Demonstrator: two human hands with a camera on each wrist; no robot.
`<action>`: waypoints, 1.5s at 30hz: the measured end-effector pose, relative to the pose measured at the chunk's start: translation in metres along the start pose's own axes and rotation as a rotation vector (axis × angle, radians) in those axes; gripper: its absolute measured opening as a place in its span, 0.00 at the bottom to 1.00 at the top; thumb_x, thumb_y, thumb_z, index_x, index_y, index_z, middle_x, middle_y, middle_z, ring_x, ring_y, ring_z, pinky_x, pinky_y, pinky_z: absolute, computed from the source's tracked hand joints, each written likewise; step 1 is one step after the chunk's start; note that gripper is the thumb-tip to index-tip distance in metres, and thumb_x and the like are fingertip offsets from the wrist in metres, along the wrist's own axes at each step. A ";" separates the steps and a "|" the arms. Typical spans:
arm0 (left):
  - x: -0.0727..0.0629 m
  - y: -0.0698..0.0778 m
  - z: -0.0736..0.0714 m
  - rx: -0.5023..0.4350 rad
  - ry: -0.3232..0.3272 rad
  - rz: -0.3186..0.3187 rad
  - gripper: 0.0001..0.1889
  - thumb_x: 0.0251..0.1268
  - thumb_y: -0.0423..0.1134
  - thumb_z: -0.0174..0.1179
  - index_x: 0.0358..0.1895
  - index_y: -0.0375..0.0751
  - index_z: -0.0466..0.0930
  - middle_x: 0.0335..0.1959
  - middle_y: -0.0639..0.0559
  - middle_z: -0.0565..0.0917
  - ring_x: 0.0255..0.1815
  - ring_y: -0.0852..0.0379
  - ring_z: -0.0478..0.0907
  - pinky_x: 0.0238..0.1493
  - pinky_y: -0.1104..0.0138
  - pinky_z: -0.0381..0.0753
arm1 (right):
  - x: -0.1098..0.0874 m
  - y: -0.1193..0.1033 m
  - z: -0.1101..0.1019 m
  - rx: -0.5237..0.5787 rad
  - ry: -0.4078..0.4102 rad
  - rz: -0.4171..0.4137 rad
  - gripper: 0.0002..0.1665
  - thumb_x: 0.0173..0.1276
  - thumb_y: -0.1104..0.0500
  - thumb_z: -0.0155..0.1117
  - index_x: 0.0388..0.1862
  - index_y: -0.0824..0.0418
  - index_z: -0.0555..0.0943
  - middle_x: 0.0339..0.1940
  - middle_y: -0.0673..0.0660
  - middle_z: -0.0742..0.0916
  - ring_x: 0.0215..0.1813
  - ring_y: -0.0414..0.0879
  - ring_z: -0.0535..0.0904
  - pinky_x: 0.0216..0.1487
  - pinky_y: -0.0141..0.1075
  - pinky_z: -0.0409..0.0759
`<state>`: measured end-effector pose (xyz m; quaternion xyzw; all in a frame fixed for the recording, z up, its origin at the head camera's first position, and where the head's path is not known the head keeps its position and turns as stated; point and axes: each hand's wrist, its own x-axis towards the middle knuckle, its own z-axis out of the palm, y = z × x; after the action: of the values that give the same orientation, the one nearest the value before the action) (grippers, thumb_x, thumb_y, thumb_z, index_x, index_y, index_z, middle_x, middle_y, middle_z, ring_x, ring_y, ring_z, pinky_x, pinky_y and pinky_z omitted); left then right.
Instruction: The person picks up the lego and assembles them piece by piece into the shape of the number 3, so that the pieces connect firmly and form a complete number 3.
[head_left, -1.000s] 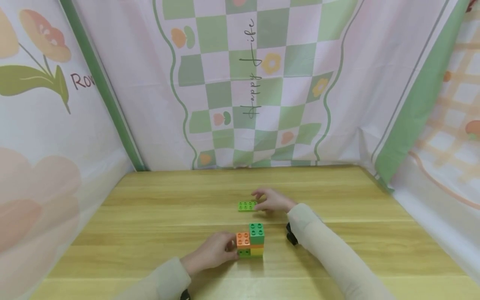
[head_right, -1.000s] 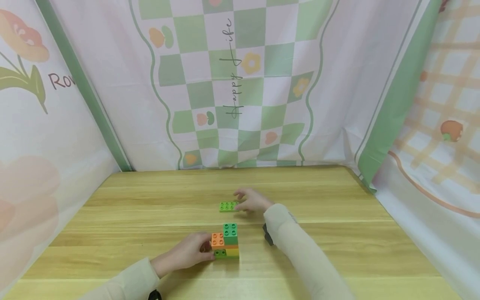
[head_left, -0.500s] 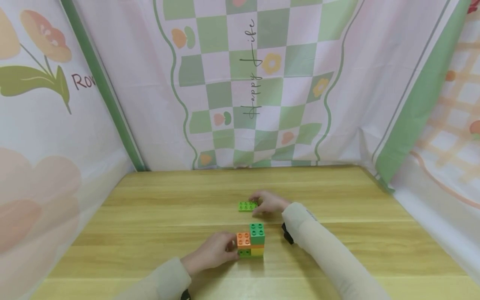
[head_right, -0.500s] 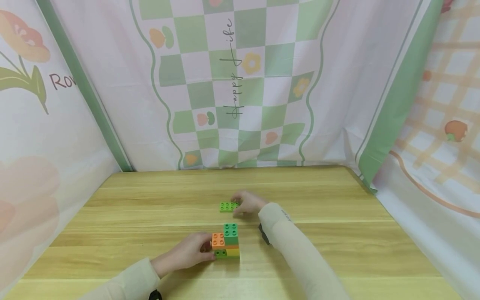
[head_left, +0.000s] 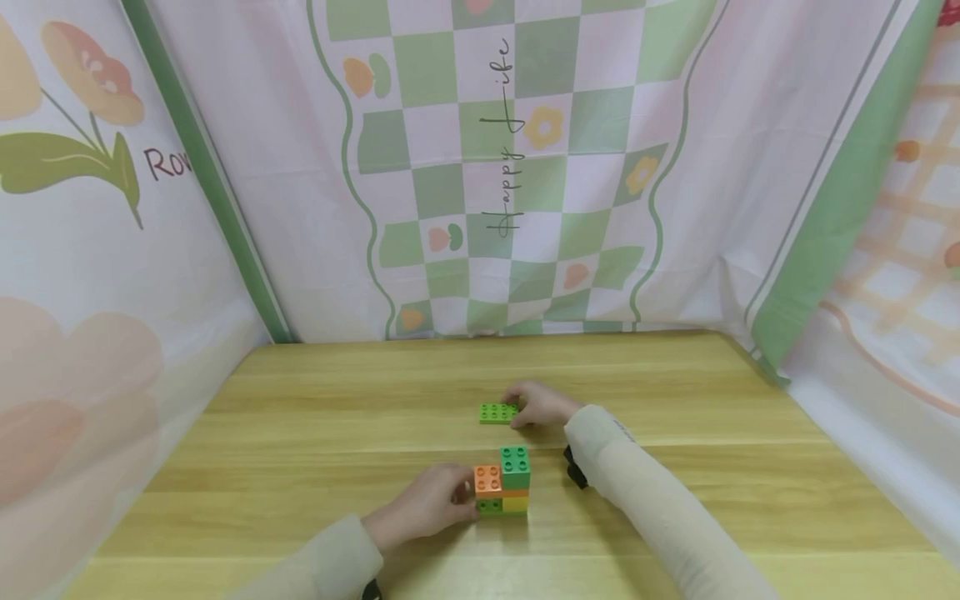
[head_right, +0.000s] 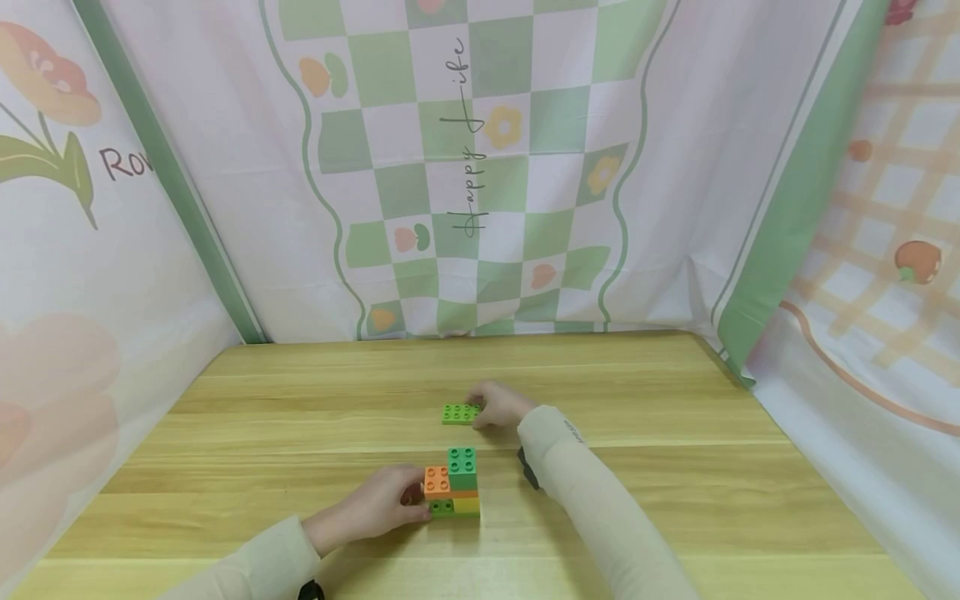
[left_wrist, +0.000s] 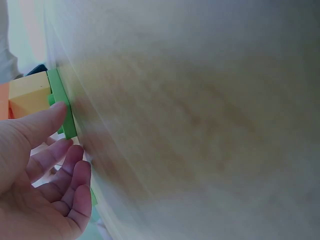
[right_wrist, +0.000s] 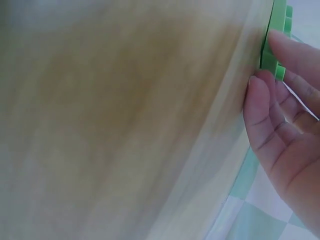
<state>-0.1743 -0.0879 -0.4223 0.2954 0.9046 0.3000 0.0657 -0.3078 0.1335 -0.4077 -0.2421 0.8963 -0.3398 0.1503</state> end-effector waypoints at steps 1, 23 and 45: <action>0.000 0.000 0.000 0.002 -0.001 -0.002 0.09 0.49 0.38 0.67 0.33 0.43 0.77 0.25 0.61 0.74 0.26 0.68 0.70 0.29 0.74 0.73 | 0.000 0.000 0.000 -0.003 0.001 0.002 0.25 0.53 0.68 0.68 0.52 0.68 0.76 0.48 0.58 0.79 0.50 0.51 0.74 0.48 0.41 0.74; -0.001 0.001 0.002 0.003 0.003 -0.005 0.10 0.49 0.38 0.67 0.34 0.42 0.77 0.26 0.61 0.75 0.26 0.68 0.70 0.30 0.75 0.73 | -0.010 0.006 -0.010 0.053 0.027 -0.008 0.24 0.56 0.60 0.68 0.53 0.61 0.76 0.45 0.60 0.79 0.45 0.50 0.75 0.43 0.42 0.76; -0.001 -0.001 0.001 -0.011 0.003 0.002 0.10 0.49 0.38 0.67 0.35 0.42 0.78 0.26 0.61 0.75 0.27 0.67 0.70 0.30 0.75 0.73 | -0.041 -0.014 -0.018 0.164 0.072 -0.114 0.19 0.59 0.60 0.66 0.48 0.66 0.76 0.41 0.58 0.77 0.34 0.47 0.78 0.33 0.45 0.79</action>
<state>-0.1737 -0.0883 -0.4239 0.2958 0.9028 0.3053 0.0657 -0.2769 0.1565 -0.3807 -0.2674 0.8551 -0.4284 0.1174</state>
